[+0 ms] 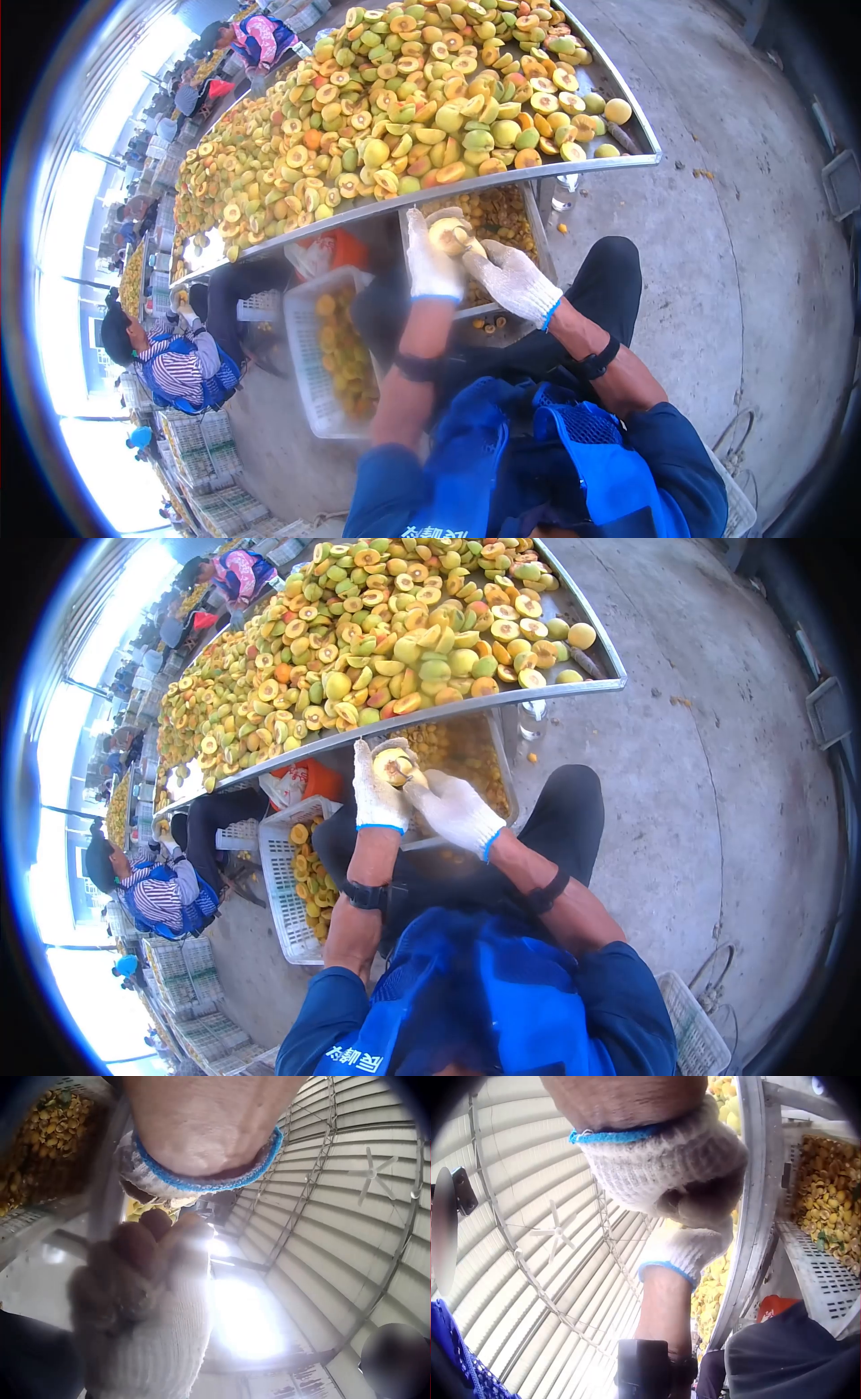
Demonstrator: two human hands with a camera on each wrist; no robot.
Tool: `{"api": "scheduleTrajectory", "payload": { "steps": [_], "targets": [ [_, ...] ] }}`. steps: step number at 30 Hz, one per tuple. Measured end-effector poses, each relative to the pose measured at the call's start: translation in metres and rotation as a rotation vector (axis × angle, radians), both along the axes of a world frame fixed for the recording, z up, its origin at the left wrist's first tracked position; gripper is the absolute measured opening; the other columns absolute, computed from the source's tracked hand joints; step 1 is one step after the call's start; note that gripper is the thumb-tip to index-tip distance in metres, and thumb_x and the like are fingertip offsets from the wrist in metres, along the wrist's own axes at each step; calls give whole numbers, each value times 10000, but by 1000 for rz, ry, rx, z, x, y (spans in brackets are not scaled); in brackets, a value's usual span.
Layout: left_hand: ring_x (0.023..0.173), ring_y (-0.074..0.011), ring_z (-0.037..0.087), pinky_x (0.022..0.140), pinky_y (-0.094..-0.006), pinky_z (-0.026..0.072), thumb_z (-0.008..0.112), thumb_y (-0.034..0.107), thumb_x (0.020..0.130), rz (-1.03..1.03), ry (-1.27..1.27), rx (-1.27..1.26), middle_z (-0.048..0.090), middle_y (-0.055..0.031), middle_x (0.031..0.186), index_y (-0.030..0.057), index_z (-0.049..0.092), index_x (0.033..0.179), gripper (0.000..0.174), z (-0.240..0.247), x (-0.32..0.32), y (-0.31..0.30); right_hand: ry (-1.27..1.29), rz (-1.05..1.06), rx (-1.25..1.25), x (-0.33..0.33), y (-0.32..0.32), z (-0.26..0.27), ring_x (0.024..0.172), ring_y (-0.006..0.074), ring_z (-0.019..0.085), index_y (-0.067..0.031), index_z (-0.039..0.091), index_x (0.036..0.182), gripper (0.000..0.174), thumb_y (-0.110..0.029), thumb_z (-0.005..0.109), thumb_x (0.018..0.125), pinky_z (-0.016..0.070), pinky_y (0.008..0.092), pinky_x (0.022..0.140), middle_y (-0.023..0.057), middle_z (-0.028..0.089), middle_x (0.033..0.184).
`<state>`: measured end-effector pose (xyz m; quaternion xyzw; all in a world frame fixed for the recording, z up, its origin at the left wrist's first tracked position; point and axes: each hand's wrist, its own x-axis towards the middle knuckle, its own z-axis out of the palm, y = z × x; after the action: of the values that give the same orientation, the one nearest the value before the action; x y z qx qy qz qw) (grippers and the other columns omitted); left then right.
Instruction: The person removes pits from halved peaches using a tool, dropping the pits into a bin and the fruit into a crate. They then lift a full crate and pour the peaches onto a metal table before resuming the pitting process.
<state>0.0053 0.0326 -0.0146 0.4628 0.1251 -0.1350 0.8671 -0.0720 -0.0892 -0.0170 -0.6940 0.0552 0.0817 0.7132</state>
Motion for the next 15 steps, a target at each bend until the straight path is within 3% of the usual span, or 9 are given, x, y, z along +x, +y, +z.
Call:
{"api": "scheduleTrajectory", "payload": {
  "steps": [3, 7, 9, 15],
  "targets": [
    [771, -241, 631, 718, -350, 527, 360, 608, 1027, 13, -70, 30, 665, -141, 841, -29, 661, 1007, 705, -16, 3, -5, -43, -52, -116, 1, 2, -3, 788, 318, 655, 38, 614, 1036, 416, -370, 551, 991, 497, 427, 750, 217, 685, 871],
    [749, -240, 630, 703, -340, 527, 331, 599, 1037, 30, -34, 22, 664, -138, 826, -21, 664, 976, 706, -8, -4, -13, -9, -42, -185, -1, -1, 7, 842, 402, 667, 35, 603, 1056, 419, -374, 537, 996, 497, 449, 759, 271, 674, 895],
    [758, -199, 613, 747, -305, 510, 281, 533, 1076, 35, -29, 142, 647, -121, 799, -21, 654, 964, 677, -1, -4, -19, 8, -13, -275, -1, -3, 10, 896, 452, 662, 29, 595, 1076, 411, -368, 521, 1002, 496, 470, 774, 290, 676, 931],
    [691, -202, 619, 698, -308, 524, 280, 519, 1079, 31, 1, 199, 653, -112, 773, -10, 667, 938, 670, -1, -5, -27, 42, -1, -229, -1, -5, 1, 980, 475, 641, 33, 592, 1138, 412, -347, 490, 1015, 488, 478, 839, 317, 665, 1001]
  ]
}}
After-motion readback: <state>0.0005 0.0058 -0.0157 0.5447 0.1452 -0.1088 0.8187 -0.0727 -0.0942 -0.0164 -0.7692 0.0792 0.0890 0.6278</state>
